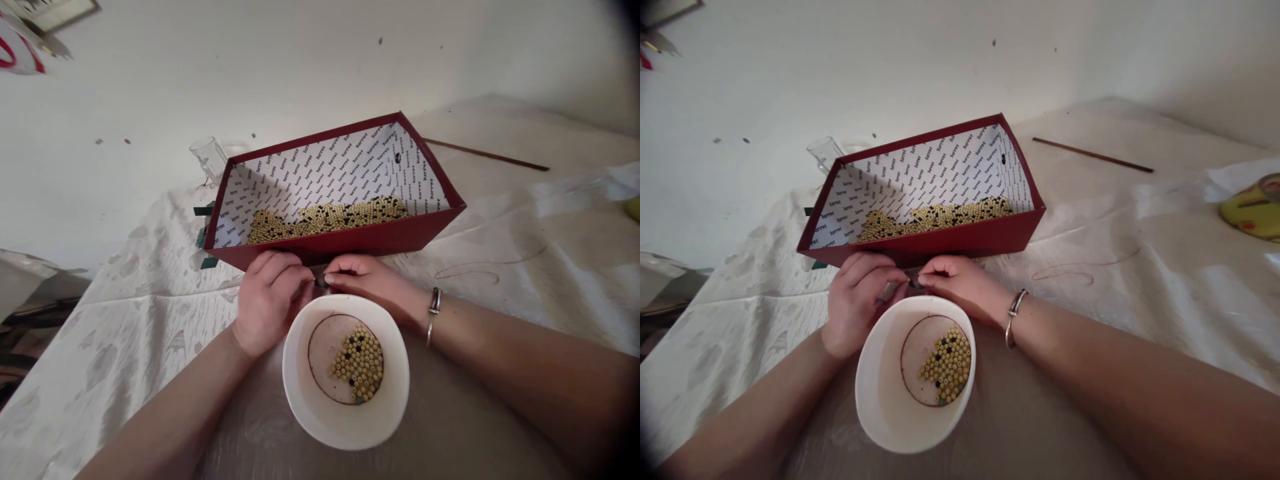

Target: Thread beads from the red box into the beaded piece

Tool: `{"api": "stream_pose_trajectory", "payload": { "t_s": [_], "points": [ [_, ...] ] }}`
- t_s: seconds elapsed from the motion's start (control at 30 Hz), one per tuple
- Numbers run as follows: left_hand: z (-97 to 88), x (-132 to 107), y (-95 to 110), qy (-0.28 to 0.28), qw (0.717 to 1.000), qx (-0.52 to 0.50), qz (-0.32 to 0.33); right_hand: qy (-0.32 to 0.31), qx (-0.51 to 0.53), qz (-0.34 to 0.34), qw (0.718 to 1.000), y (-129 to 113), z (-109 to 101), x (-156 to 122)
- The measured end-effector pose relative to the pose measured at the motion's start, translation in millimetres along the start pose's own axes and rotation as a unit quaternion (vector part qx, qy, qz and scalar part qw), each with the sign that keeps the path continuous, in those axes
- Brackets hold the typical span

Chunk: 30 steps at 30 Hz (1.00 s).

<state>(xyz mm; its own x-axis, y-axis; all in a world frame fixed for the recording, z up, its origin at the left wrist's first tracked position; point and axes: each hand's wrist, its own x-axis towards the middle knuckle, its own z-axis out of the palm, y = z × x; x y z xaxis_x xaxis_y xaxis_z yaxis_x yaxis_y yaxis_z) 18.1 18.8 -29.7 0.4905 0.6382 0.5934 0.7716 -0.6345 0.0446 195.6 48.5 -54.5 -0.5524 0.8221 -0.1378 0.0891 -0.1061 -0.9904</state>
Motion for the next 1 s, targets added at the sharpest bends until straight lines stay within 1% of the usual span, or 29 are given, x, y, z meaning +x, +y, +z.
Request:
{"api": "stream_pose_trajectory", "payload": {
  "t_s": [0.07,0.2,0.37,0.53,0.8,1.0],
  "points": [
    [-0.3,-0.4,-0.3,0.001,1.0,0.001,0.001,-0.001,-0.002,-0.003,1.0,-0.3,0.3,-0.5],
    [0.0,-0.9,0.3,-0.029,1.0,-0.003,0.006,0.004,-0.01,-0.001,1.0,-1.3,-0.1,-0.5],
    [0.8,0.3,-1.9,0.008,1.0,-0.001,-0.002,0.002,0.002,0.005,1.0,-1.4,0.1,-1.1],
    [1.0,-0.2,-1.0,-0.013,1.0,-0.021,-0.01,0.002,0.0,0.008,1.0,-1.7,0.6,-1.9],
    [1.7,-1.4,-0.2,0.0,0.999,-0.04,-0.024,0.003,0.012,0.007,1.0,-2.0,-0.2,-2.0],
    [2.9,-1.1,-0.6,0.01,0.999,-0.025,-0.04,0.006,0.005,0.01,1.0,-2.0,0.5,-2.3]
  ]
}}
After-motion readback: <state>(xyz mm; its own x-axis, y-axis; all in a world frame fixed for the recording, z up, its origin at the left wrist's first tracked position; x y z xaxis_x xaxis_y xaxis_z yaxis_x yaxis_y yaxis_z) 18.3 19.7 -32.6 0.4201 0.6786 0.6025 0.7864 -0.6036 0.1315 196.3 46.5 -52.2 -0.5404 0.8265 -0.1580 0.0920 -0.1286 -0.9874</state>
